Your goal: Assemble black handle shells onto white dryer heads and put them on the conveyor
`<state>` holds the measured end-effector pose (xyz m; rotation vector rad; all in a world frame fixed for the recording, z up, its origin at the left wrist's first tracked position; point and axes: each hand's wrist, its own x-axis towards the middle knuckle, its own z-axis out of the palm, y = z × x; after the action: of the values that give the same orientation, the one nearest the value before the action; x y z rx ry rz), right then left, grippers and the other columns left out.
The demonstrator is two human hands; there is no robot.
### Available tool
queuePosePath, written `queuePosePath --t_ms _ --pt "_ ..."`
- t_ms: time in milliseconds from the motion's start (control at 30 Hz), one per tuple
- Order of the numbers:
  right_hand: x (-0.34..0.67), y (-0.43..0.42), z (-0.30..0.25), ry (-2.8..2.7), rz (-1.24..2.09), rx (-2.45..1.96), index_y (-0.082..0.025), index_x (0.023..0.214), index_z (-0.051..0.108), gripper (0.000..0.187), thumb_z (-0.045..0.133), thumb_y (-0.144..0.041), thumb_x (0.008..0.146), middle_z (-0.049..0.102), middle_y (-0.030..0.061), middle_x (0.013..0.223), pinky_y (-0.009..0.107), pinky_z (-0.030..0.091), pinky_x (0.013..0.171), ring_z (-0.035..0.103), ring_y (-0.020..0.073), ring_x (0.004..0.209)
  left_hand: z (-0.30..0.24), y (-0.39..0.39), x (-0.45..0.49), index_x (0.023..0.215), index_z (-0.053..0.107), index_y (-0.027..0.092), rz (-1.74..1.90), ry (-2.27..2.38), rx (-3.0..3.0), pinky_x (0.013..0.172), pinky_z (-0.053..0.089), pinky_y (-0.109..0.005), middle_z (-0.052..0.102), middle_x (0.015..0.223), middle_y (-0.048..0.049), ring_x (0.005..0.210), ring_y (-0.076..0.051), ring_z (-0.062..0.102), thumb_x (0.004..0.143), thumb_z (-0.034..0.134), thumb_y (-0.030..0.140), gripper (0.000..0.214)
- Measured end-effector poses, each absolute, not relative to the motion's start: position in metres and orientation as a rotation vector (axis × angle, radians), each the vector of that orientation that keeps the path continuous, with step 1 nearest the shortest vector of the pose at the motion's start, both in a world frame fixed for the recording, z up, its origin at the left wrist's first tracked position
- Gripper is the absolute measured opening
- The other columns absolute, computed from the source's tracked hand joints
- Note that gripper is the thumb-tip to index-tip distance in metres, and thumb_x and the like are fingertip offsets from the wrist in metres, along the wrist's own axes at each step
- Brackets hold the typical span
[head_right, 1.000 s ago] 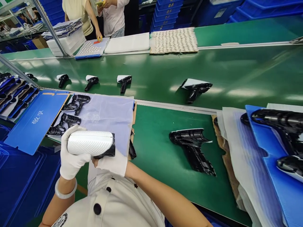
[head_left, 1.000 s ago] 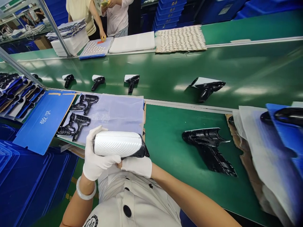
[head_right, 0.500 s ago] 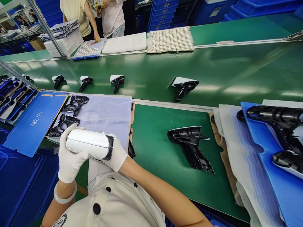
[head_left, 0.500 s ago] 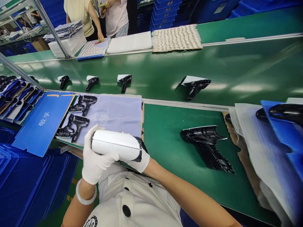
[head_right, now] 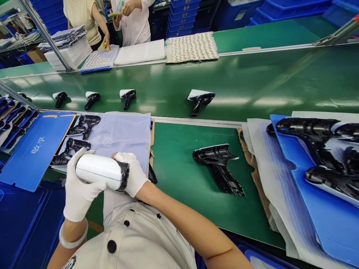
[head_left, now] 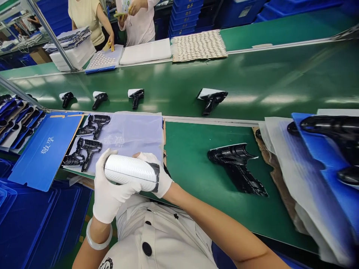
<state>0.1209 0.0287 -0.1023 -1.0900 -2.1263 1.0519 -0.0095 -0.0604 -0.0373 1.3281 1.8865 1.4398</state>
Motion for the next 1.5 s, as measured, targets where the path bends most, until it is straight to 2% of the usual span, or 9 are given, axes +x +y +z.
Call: queuePosePath --t_ms 233,400,600,867,967,1100,1200,1400,1500 --pt "0.128 0.038 -0.09 -2.355 0.754 -1.018 -0.019 0.089 0.06 0.011 0.055 -0.019 0.079 0.066 0.0068 0.087 0.033 0.047 0.078 0.062 0.0225 0.084 -0.045 -0.06 -0.014 0.13 0.054 0.025 1.498 1.732 1.414 0.101 0.047 -0.045 0.062 0.126 -0.01 0.117 -0.031 0.059 0.067 0.082 0.055 0.074" --pt "0.122 0.045 -0.101 -2.291 0.541 -0.932 -0.02 0.086 0.062 0.019 0.047 -0.009 0.081 0.068 0.0066 0.088 0.034 0.05 0.08 0.064 0.0212 0.088 -0.046 -0.06 -0.016 0.128 0.056 0.025 1.523 1.688 1.516 0.1 0.047 -0.045 0.063 0.122 -0.0096 0.115 -0.031 0.06 0.056 0.089 0.055 0.085" --pt "0.117 0.047 -0.111 -2.003 0.187 -0.999 -0.025 0.094 0.066 0.026 0.044 -0.011 0.092 0.068 0.0069 0.113 0.043 0.045 0.105 0.056 0.0232 0.124 -0.043 -0.058 -0.013 0.129 0.055 0.024 1.516 1.686 1.506 0.1 0.047 -0.048 0.062 0.122 -0.0109 0.111 -0.031 0.062 0.045 0.088 0.065 0.099" --pt "0.124 0.057 -0.086 -1.877 -0.094 -0.834 -0.027 0.09 0.063 0.019 0.046 -0.02 0.097 0.069 0.0044 0.11 0.045 0.046 0.104 0.059 0.0223 0.116 -0.039 -0.057 -0.012 0.129 0.054 0.023 1.476 1.687 1.448 0.102 0.047 -0.049 0.062 0.125 -0.0119 0.114 -0.033 0.061 0.043 0.088 0.066 0.103" --pt "0.128 0.058 -0.08 -1.881 -0.121 -0.823 -0.029 0.09 0.062 0.019 0.049 -0.017 0.095 0.068 0.0019 0.111 0.045 0.044 0.107 0.058 0.0201 0.117 -0.039 -0.059 -0.014 0.13 0.054 0.023 1.418 1.712 1.377 0.103 0.047 -0.049 0.062 0.127 -0.0122 0.116 -0.033 0.06 0.055 0.087 0.062 0.09" --pt "0.128 0.058 -0.076 -1.95 -0.164 -0.854 -0.031 0.089 0.063 0.024 0.046 -0.016 0.096 0.068 -0.0009 0.111 0.047 0.042 0.11 0.057 0.0182 0.119 -0.042 -0.061 -0.016 0.13 0.056 0.023 1.417 1.743 1.301 0.097 0.051 -0.048 0.063 0.126 -0.0129 0.116 -0.032 0.061 0.085 0.063 0.055 0.056" --pt "0.127 0.058 -0.077 -1.941 -0.124 -0.874 -0.031 0.086 0.062 0.025 0.044 -0.018 0.097 0.069 -0.001 0.109 0.049 0.04 0.111 0.058 0.0174 0.118 -0.044 -0.061 -0.017 0.131 0.056 0.023 1.442 1.744 1.309 0.097 0.051 -0.048 0.064 0.125 -0.013 0.116 -0.032 0.062 0.091 0.055 0.053 0.051" --pt "0.129 0.057 -0.07 -1.963 0.102 -0.89 -0.032 0.085 0.062 0.022 0.046 -0.021 0.095 0.068 -0.0025 0.111 0.057 0.031 0.117 0.056 0.018 0.122 -0.04 -0.06 -0.016 0.128 0.057 0.022 1.452 1.703 1.428 0.101 0.048 -0.049 0.064 0.123 -0.0123 0.115 -0.033 0.061 0.063 0.082 0.062 0.08" --pt "0.134 0.056 -0.065 -1.961 0.136 -0.883 -0.031 0.078 0.062 0.022 0.048 -0.022 0.093 0.068 -0.0028 0.105 0.058 0.03 0.117 0.057 0.0183 0.121 -0.037 -0.059 -0.015 0.127 0.059 0.023 1.434 1.7 1.429 0.102 0.048 -0.049 0.064 0.123 -0.0111 0.115 -0.033 0.061 0.053 0.087 0.062 0.088"
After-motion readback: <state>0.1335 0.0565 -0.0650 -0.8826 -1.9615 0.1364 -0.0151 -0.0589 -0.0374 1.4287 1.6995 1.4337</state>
